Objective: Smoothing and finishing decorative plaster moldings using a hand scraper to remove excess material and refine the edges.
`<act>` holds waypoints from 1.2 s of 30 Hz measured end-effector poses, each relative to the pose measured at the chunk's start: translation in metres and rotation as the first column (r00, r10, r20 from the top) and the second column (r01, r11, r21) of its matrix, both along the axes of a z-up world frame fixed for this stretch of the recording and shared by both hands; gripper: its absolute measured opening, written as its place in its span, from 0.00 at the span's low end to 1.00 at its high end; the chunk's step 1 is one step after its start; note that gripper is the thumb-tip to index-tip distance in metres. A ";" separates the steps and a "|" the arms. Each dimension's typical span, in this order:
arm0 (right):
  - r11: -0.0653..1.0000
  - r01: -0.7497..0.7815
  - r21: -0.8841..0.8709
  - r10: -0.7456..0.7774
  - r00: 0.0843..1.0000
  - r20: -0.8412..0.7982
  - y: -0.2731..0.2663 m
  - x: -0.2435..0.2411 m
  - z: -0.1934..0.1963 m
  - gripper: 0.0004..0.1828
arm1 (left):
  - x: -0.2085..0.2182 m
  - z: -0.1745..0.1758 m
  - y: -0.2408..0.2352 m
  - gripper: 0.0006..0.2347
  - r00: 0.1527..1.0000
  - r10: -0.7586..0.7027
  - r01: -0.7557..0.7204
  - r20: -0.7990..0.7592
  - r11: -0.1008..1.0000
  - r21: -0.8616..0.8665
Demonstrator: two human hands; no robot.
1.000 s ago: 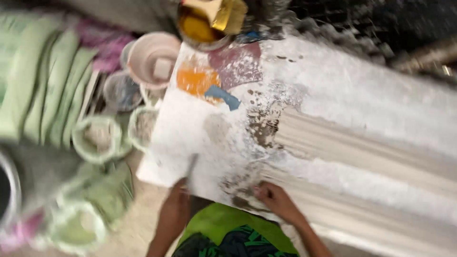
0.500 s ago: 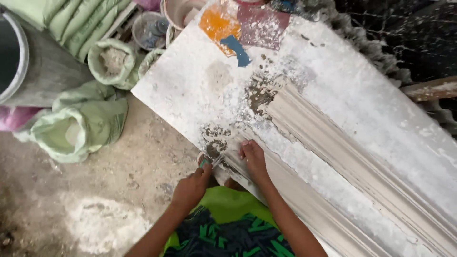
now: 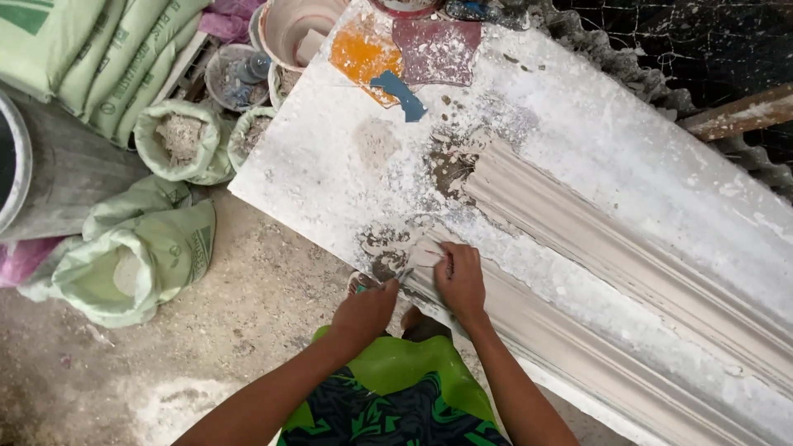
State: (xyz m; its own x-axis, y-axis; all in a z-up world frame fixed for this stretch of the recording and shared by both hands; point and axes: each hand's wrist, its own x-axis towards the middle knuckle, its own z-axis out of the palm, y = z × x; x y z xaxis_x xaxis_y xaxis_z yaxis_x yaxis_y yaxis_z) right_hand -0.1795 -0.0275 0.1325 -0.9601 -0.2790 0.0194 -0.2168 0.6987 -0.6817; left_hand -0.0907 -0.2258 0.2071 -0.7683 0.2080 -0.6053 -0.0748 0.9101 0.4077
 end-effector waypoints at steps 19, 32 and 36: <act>0.985 -0.023 0.171 0.091 0.911 -0.403 0.000 0.010 -0.031 0.11 | -0.032 -0.022 -0.028 0.13 0.996 -0.086 0.084 0.007 0.989 0.118; 0.977 -0.042 0.208 0.128 0.899 -0.420 -0.006 0.005 -0.023 0.10 | -0.018 -0.038 -0.024 0.16 0.915 -0.351 0.334 -0.198 0.936 -0.114; 0.972 -0.049 0.231 0.150 0.886 -0.440 -0.008 0.002 -0.023 0.09 | -0.035 -0.019 -0.017 0.16 0.947 -0.314 0.311 -0.063 0.949 -0.061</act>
